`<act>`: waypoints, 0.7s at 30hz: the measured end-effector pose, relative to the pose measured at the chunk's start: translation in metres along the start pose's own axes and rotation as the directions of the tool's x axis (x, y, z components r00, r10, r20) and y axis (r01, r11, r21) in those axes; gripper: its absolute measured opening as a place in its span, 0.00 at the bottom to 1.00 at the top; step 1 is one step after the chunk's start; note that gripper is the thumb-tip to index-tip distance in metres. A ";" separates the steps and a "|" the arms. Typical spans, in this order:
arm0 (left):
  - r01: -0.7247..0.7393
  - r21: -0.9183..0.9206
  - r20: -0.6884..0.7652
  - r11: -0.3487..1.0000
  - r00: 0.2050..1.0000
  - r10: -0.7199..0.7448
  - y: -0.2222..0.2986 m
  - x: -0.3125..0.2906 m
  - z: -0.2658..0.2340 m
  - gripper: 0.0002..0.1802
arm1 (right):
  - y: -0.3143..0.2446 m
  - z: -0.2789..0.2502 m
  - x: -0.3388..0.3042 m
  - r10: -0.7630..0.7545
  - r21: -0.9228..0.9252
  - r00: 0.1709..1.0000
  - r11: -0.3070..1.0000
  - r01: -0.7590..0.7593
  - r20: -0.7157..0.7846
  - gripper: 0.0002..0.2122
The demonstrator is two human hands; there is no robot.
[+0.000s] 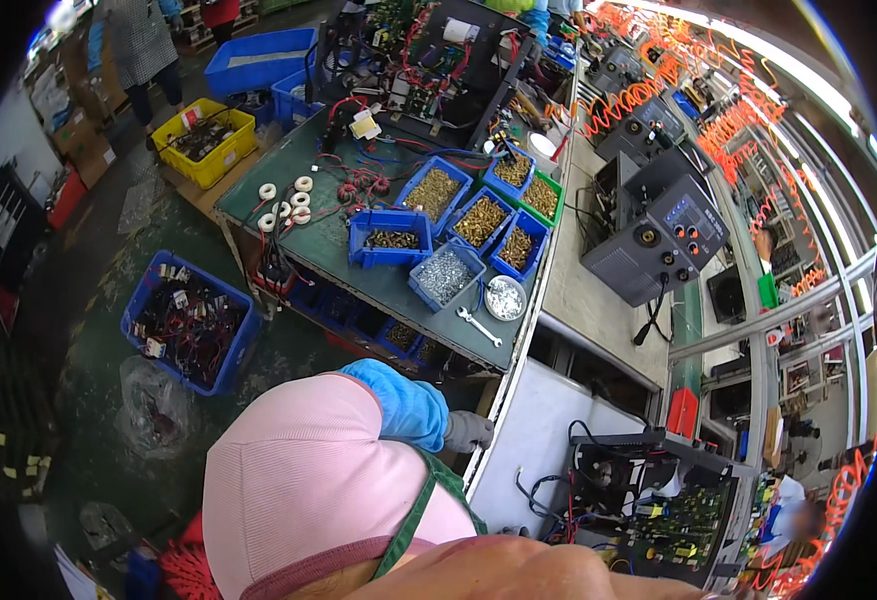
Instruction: Assembling internal components and securing the metal casing of an electronic welding machine using an electric screwdriver.
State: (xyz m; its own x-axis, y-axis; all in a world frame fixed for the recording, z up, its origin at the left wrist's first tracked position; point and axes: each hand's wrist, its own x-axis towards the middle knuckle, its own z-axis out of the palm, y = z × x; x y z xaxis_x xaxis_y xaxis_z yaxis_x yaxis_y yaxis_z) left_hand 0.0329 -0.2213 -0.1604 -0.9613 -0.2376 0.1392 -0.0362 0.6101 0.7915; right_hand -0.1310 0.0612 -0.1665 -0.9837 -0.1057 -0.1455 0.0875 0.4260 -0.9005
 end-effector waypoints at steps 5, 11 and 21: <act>0.031 0.011 0.008 0.999 0.999 -0.031 0.005 0.001 -0.004 0.14 | 0.026 0.002 0.017 -0.133 -0.048 0.989 0.990 0.130 -0.070 0.12; 0.038 0.010 0.013 0.999 0.999 -0.038 0.006 0.002 -0.007 0.14 | 0.031 0.000 0.025 -0.146 -0.053 0.987 0.988 0.143 -0.070 0.12; 0.032 0.016 0.014 0.999 0.999 -0.033 0.001 0.005 -0.002 0.13 | 0.018 -0.004 0.013 -0.096 0.043 0.993 0.994 0.099 -0.063 0.14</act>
State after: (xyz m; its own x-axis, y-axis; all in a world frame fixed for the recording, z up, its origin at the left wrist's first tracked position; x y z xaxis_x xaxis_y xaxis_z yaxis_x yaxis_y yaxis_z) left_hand 0.0285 -0.2234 -0.1576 -0.9633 -0.2469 0.1051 -0.0716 0.6138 0.7862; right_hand -0.1427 0.0708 -0.1833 -0.9955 -0.0890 -0.0323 -0.0033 0.3741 -0.9274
